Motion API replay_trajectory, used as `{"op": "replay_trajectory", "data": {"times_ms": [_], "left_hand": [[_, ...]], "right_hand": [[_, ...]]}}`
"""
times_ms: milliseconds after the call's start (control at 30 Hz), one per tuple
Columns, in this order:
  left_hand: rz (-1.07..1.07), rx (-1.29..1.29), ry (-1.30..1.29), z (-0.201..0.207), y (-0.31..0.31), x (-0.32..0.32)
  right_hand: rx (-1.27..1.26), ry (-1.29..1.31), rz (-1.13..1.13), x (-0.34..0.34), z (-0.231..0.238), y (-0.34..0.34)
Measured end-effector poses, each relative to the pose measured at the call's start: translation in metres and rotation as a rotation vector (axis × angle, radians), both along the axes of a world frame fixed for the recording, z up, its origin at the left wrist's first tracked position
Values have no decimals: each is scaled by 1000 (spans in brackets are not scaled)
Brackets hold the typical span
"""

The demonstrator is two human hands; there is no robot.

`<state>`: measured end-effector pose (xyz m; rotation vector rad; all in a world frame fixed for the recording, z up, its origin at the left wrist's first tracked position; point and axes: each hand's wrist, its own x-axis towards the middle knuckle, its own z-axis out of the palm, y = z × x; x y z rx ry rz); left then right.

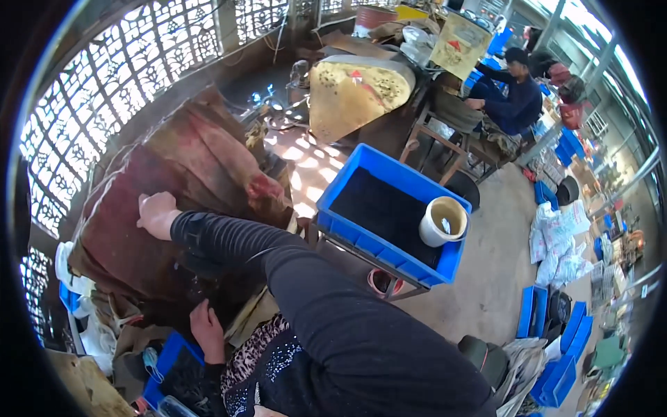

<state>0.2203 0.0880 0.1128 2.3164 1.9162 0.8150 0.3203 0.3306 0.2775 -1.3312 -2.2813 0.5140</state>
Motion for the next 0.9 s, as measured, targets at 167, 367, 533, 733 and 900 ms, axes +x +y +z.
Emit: {"op": "replay_trajectory", "data": {"times_ms": [167,367,533,733,900], "left_hand": [[35,-66,-73,-14,-8,-13],[3,-82,-163,-8,-5,-13],[56,-139,-173,-19,-7,-25],[70,-101,-141,-22,-9,-26],[94,-146,-109,-25,-6,-28]], "right_hand": [[175,-171,24,-29,-29,3],[459,-308,91,-24,-46,0],[629,-265,39,-39,-56,6],[565,-311,-1,-44,-54,4],[516,-222,84,-41,-52,-1]]}}
